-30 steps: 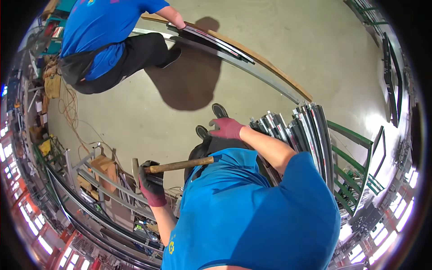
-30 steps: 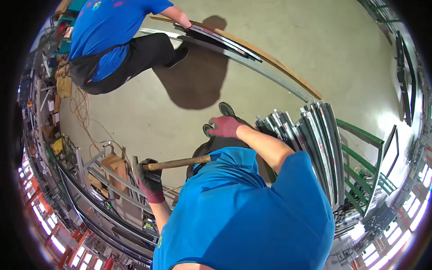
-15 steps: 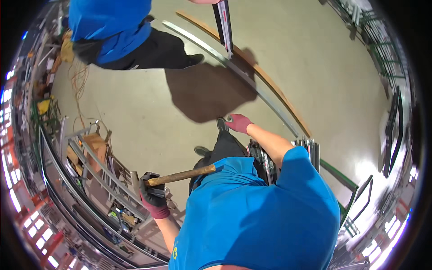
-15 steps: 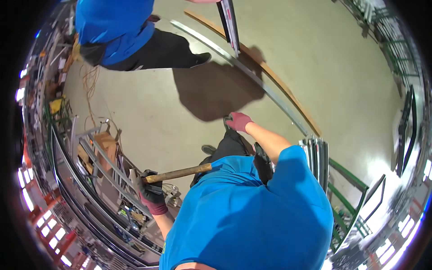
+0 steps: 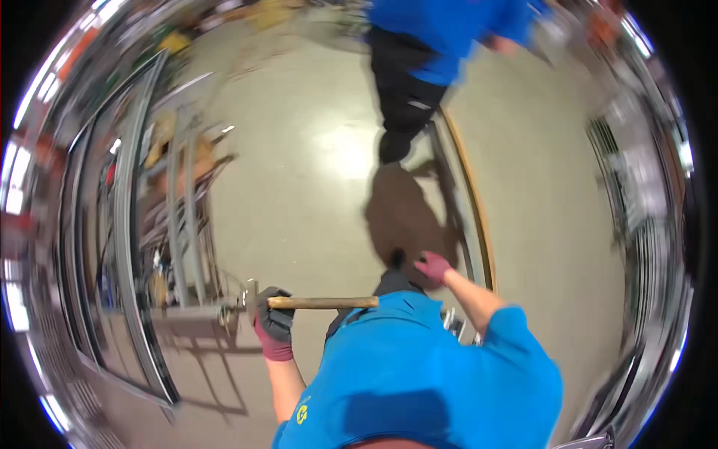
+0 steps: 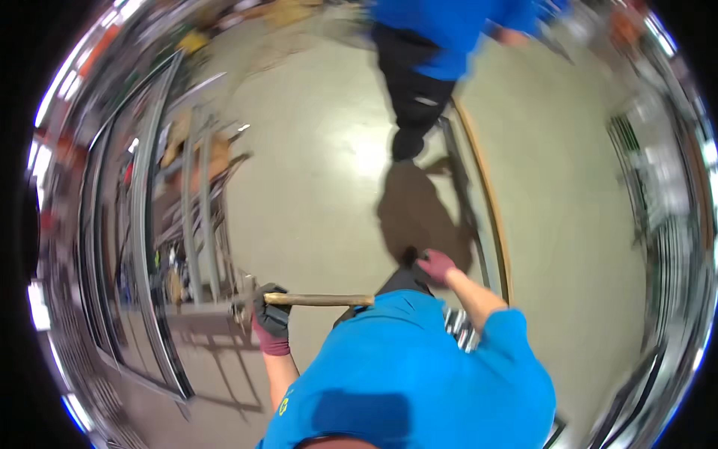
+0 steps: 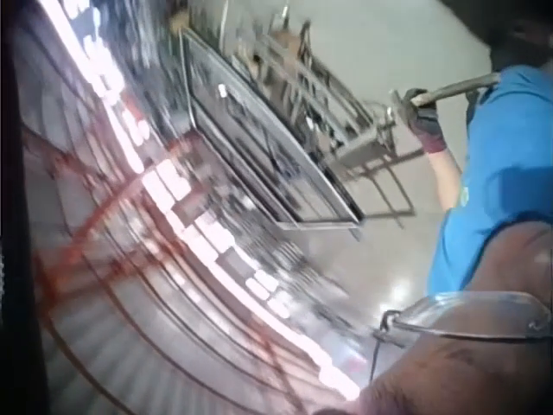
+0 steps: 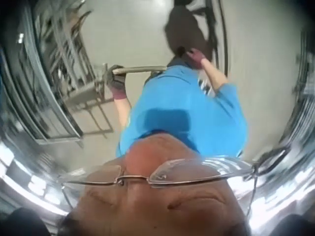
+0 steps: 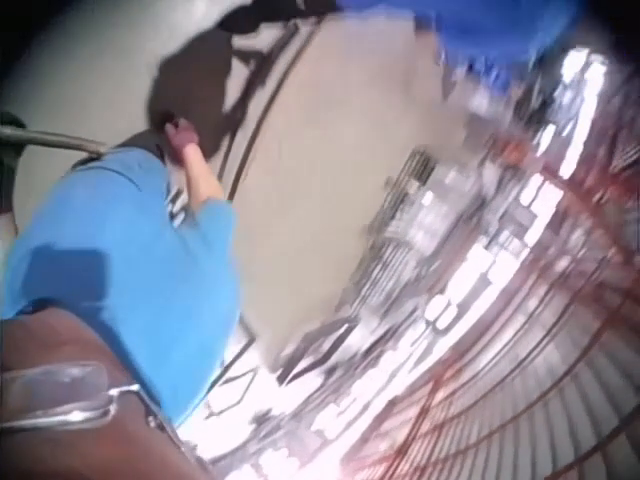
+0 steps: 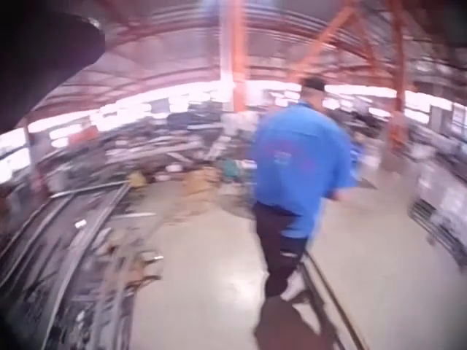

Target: The person is assembling large metal frames by drilling holes and positioning metal profiles on a workbench.

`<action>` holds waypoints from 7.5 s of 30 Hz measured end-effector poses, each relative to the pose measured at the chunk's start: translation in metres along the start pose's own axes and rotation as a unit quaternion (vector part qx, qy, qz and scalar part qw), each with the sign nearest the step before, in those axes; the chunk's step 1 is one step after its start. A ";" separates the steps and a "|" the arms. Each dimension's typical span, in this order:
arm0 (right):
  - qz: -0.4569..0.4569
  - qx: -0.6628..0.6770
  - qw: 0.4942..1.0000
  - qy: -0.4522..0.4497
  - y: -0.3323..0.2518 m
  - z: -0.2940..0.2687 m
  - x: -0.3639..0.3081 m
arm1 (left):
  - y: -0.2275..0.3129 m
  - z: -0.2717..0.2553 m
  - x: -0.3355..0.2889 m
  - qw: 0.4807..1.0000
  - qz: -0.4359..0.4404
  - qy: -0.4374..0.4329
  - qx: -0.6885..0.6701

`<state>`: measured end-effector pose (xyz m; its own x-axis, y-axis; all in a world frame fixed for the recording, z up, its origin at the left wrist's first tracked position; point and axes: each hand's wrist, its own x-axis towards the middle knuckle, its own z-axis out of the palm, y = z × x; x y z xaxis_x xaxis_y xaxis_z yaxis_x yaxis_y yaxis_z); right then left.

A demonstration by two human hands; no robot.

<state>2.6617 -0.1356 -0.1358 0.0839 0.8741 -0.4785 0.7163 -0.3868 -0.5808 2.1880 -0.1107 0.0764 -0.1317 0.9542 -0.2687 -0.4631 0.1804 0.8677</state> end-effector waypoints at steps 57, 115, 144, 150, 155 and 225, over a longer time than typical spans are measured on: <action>-0.410 -0.264 0.391 -0.781 -0.832 0.956 -0.766 | 0.234 -0.870 -0.664 0.536 0.243 0.798 -0.128; -0.163 0.367 0.854 -0.331 -2.115 2.022 -0.662 | 0.995 -2.568 -0.335 0.858 0.157 0.458 -0.170; -0.078 0.584 0.807 -0.044 -2.640 2.089 -0.164 | 1.481 -2.794 0.585 0.994 -0.026 0.108 -0.027; -0.048 0.581 0.812 0.009 -2.694 2.078 -0.026 | 1.508 -2.798 0.785 1.000 0.006 -0.018 0.020; 0.001 0.575 0.814 0.084 -2.757 2.061 0.100 | 1.552 -2.740 0.978 0.989 0.005 -0.115 0.090; 0.430 0.588 0.534 0.430 -2.633 1.615 0.594 | 1.296 -1.790 1.726 0.150 -0.160 -0.794 0.567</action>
<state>-0.2938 0.9272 0.0457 0.6802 -0.1594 -0.7155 -0.7305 -0.2291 -0.6434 -0.2084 1.3430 -0.0117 0.5296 -0.4554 -0.7156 0.3425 -0.6570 0.6716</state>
